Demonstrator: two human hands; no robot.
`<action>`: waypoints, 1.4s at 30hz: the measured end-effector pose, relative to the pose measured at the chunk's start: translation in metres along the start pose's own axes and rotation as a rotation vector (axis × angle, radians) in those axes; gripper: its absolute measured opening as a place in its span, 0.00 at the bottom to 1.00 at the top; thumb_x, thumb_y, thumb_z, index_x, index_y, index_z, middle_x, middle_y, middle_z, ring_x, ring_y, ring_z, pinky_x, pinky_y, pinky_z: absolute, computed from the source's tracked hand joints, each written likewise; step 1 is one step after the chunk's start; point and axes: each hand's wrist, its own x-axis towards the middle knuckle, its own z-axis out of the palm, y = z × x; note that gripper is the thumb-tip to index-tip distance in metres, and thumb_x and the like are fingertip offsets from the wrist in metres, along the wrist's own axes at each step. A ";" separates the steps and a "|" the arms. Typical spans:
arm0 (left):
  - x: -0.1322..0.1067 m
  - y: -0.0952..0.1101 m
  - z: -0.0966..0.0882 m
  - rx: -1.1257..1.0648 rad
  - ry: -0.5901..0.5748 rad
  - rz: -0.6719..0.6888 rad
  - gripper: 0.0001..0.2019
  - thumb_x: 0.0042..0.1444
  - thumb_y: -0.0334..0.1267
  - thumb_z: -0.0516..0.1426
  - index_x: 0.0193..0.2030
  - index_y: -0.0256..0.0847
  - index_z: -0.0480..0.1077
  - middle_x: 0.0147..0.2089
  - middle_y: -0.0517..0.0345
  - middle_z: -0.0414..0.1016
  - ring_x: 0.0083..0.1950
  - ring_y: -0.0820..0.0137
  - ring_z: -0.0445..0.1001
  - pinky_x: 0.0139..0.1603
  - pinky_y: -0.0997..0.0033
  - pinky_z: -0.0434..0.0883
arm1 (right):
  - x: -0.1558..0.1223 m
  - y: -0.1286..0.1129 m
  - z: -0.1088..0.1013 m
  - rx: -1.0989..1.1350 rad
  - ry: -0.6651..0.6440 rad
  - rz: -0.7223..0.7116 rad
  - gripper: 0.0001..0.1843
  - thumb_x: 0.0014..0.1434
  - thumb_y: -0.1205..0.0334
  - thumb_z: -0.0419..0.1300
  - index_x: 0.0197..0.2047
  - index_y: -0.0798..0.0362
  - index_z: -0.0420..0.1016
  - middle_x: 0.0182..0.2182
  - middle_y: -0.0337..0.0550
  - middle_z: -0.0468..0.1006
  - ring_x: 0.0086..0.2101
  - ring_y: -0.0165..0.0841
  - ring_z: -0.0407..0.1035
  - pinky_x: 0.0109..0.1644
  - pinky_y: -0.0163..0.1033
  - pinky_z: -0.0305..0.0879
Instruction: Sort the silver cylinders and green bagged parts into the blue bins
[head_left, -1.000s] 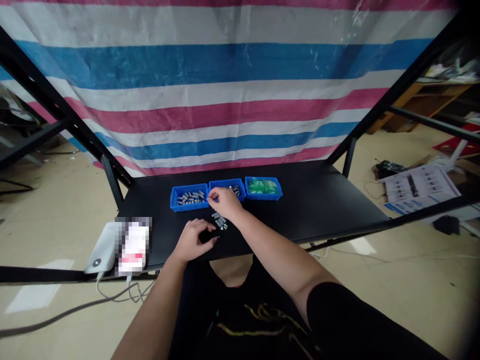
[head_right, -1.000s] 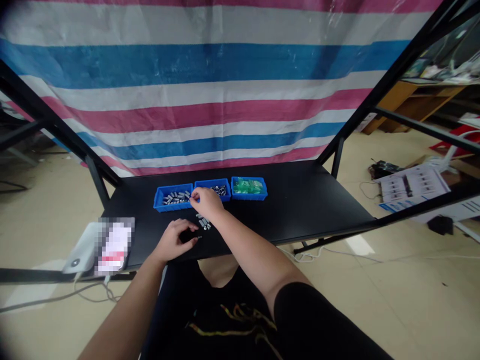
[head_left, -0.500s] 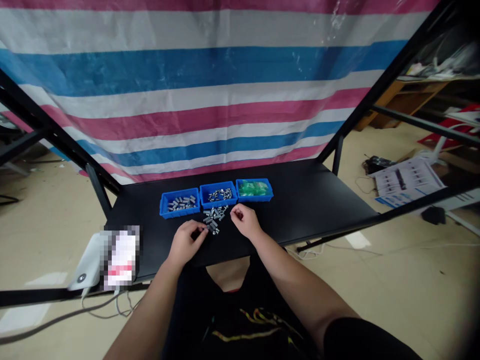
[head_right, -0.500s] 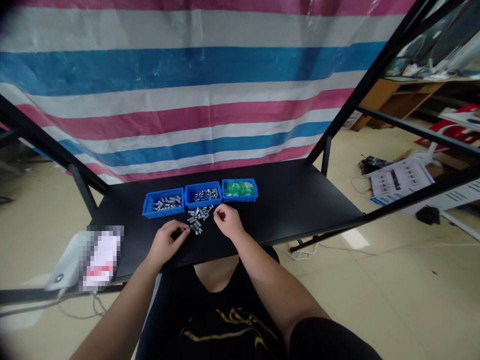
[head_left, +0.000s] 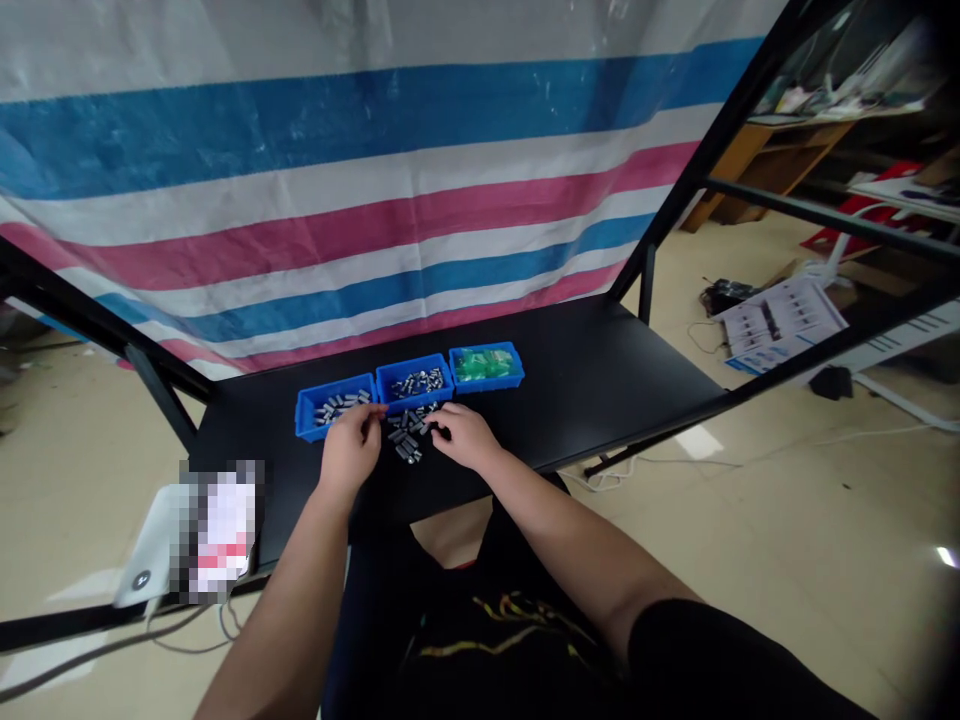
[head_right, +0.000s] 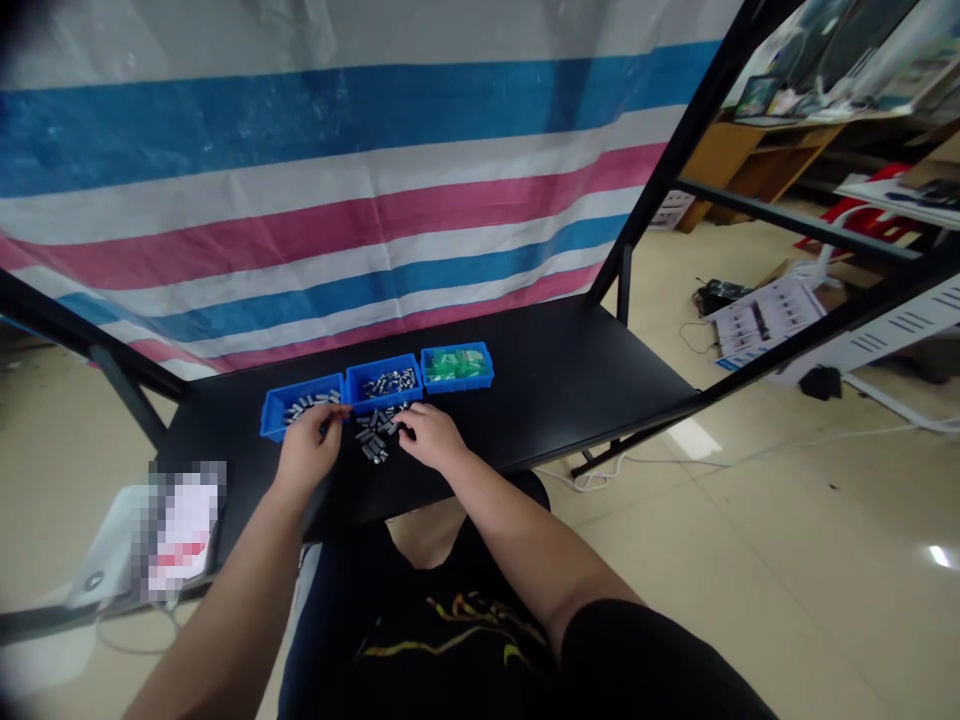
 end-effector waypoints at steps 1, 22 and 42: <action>-0.011 -0.004 -0.001 -0.009 0.004 -0.010 0.13 0.63 0.36 0.51 0.46 0.42 0.77 0.45 0.53 0.82 0.47 0.62 0.79 0.51 0.64 0.73 | 0.000 -0.001 -0.001 -0.015 -0.001 0.000 0.12 0.60 0.66 0.63 0.47 0.46 0.78 0.40 0.41 0.74 0.42 0.35 0.69 0.45 0.37 0.64; -0.077 -0.018 0.000 0.004 -0.179 0.046 0.10 0.65 0.40 0.55 0.49 0.46 0.76 0.45 0.55 0.79 0.42 0.66 0.76 0.44 0.65 0.70 | 0.091 -0.066 -0.001 0.213 0.028 -0.144 0.07 0.67 0.58 0.61 0.44 0.51 0.76 0.36 0.40 0.78 0.40 0.32 0.71 0.46 0.35 0.61; 0.035 0.019 0.011 0.285 -0.047 0.171 0.10 0.64 0.40 0.55 0.47 0.43 0.76 0.44 0.52 0.80 0.46 0.60 0.77 0.49 0.61 0.68 | -0.013 -0.002 -0.008 0.266 0.029 0.011 0.04 0.62 0.68 0.60 0.36 0.52 0.75 0.31 0.36 0.73 0.30 0.28 0.66 0.37 0.33 0.60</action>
